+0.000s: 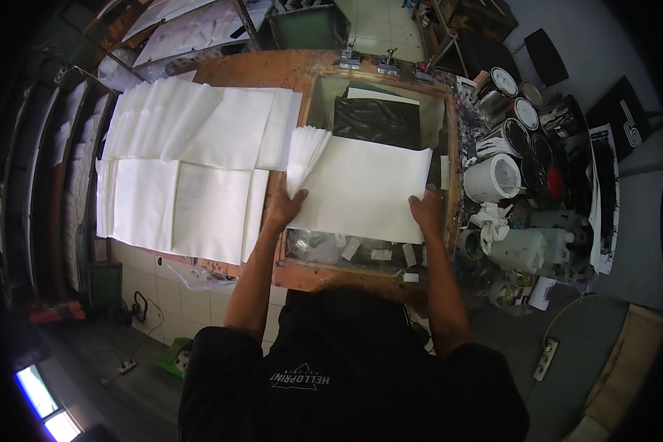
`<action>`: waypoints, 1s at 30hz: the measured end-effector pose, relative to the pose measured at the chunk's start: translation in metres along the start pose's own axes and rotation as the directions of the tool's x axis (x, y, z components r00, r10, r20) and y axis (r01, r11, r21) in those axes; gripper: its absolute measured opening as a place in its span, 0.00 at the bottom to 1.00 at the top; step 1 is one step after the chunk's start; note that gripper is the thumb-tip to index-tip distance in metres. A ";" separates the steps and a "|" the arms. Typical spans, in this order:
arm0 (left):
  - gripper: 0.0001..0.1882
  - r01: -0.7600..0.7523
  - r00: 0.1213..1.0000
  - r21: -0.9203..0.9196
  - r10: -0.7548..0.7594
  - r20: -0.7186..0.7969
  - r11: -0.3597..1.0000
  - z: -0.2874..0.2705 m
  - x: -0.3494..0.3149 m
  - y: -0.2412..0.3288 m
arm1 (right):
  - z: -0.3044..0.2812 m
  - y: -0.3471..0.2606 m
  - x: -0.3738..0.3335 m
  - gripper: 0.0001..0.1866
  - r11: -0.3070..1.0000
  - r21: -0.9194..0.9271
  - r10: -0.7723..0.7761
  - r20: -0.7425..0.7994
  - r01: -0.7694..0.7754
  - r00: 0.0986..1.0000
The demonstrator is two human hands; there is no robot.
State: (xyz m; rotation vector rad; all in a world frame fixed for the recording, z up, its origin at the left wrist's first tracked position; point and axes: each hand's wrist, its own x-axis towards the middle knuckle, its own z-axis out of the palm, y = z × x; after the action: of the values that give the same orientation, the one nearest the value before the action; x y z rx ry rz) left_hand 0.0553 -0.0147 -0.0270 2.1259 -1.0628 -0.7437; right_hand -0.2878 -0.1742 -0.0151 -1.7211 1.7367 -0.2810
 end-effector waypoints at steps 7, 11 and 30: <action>0.50 0.047 0.989 0.171 -0.022 -0.144 0.984 0.000 -0.008 0.036 | 0.003 0.017 0.003 0.18 0.996 0.076 -0.054 -0.032 0.057 0.998; 0.49 -0.272 0.826 0.414 0.431 -0.362 0.869 0.054 -0.033 0.110 | 0.007 0.022 0.005 0.18 0.995 0.047 -0.084 -0.074 0.087 0.994; 0.27 -0.514 0.809 0.384 0.582 -0.078 0.767 0.073 0.018 0.060 | 0.009 0.011 -0.007 0.13 0.957 0.284 -0.060 -0.028 0.066 0.998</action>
State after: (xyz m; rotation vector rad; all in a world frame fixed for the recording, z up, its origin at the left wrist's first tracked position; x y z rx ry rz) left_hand -0.0155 -0.0791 -0.0321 1.9335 -1.6996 -0.0586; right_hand -0.2918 -0.1640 -0.0264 -1.5683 1.5694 -0.5504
